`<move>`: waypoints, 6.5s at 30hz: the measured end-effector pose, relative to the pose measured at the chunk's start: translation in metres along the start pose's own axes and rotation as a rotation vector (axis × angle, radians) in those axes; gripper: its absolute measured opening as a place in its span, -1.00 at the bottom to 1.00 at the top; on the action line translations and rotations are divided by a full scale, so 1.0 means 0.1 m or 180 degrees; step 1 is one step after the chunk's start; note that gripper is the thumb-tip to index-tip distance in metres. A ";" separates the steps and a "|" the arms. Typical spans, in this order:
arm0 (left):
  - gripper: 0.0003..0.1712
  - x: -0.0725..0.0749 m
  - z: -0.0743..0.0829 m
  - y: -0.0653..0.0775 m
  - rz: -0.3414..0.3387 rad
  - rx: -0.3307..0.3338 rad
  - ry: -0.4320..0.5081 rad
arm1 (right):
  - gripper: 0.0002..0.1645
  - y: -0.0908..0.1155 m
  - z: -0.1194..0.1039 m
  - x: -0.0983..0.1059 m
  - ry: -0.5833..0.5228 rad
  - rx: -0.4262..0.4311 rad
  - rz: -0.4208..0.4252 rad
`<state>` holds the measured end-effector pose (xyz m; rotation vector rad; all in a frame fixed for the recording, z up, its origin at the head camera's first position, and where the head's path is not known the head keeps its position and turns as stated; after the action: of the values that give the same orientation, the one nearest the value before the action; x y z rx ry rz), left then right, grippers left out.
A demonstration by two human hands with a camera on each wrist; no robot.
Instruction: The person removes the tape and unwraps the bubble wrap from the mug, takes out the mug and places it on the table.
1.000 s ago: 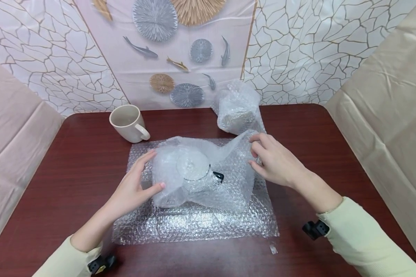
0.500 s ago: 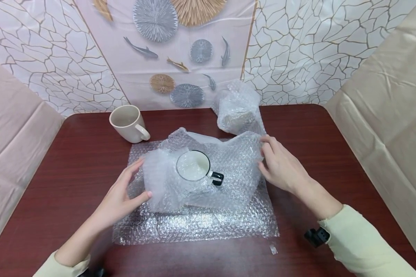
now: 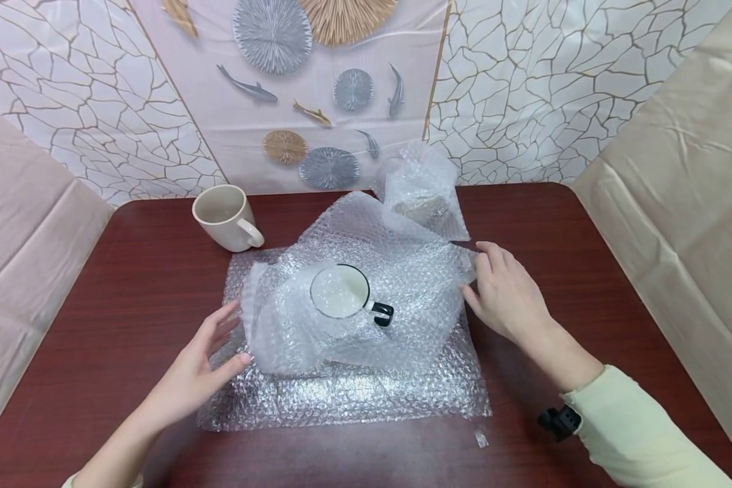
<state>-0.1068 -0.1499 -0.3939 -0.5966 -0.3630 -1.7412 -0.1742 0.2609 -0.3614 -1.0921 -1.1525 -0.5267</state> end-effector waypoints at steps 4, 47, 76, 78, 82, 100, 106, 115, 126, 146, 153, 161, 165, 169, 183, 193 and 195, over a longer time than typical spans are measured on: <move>-0.06 -0.02 -0.02 0.04 -0.0081 0.0089 0.0104 | -0.56 0.00 0.00 -0.01 -0.0058 -0.0007 -0.0089; -0.56 -0.08 -0.13 0.02 0.0044 0.0278 0.0792 | -0.76 -0.21 -0.92 -0.44 -0.2496 -0.0748 -0.1524; -0.33 -0.03 -0.34 0.10 0.0077 0.0455 0.0615 | -0.59 -0.17 -1.06 -0.64 -0.3902 -0.1230 -0.1589; -0.33 -0.02 -0.34 0.10 0.0092 0.0412 0.0565 | -0.59 -0.18 -1.06 -0.63 -0.3908 -0.1244 -0.1597; -0.35 0.02 -0.34 0.08 0.0139 0.0318 0.0458 | -0.58 -0.19 -1.06 -0.59 -0.3885 -0.1249 -0.1572; -0.55 0.17 -0.51 -0.14 0.0094 0.0537 0.0935 | -0.66 -0.59 -1.07 -0.22 -0.4109 -0.1604 -0.1195; -0.53 0.21 -0.57 -0.19 0.0133 0.0619 0.0952 | -0.67 -0.73 -1.13 -0.15 -0.3995 -0.1641 -0.1214; -0.50 0.29 -0.61 -0.27 -0.0035 0.0590 0.1012 | -0.64 -0.98 -1.22 -0.03 -0.4125 -0.1744 -0.1086; -0.45 0.37 -0.68 -0.43 -0.0403 0.0546 0.1110 | -0.65 -1.36 -1.26 -0.07 -0.4357 -0.1814 -0.0782; -0.62 0.40 -0.91 -0.63 -0.0791 0.0911 0.1429 | -0.67 -1.85 -1.12 -0.65 -0.4177 -0.2087 -0.0776; -0.64 0.41 -0.93 -0.67 -0.0589 0.0917 0.1529 | -0.68 -1.90 -1.09 -0.88 -0.4180 -0.2165 -0.0739; -0.56 0.42 -0.96 -0.68 -0.0514 0.0933 0.1522 | -0.67 -1.92 -1.12 -1.09 -0.4361 -0.2319 -0.0644; -0.60 0.44 -0.97 -0.67 -0.0418 0.0962 0.1502 | -0.67 -1.93 -1.13 -1.17 -0.4375 -0.2339 -0.0604; -0.62 0.47 -0.97 -0.67 -0.0344 0.0988 0.1502 | -0.68 -1.93 -1.14 -1.27 -0.4364 -0.2354 -0.0625; -0.72 0.50 -0.93 -0.68 -0.0013 0.0839 0.1424 | -0.73 -1.90 -1.15 -1.48 -0.4430 -0.2371 -0.0645; -0.75 0.52 -0.91 -0.69 0.0128 0.0836 0.1396 | -0.72 -1.88 -1.20 -1.53 -0.4447 -0.2411 -0.0706; -0.73 0.53 -0.90 -0.69 0.0144 0.0831 0.1378 | -0.72 -1.88 -1.20 -1.52 -0.4439 -0.2406 -0.0739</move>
<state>-0.2004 -0.2237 -0.4327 -0.0342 -0.2616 -1.6908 -0.3274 0.0473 -0.4241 -2.1208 -2.4075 -0.3314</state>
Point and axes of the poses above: each hand's wrist, its own y-axis away from the middle knuckle, its own x-axis out of the back of the hand, z = x × y, the point moved 4 cm from there along -y, towards the middle knuckle
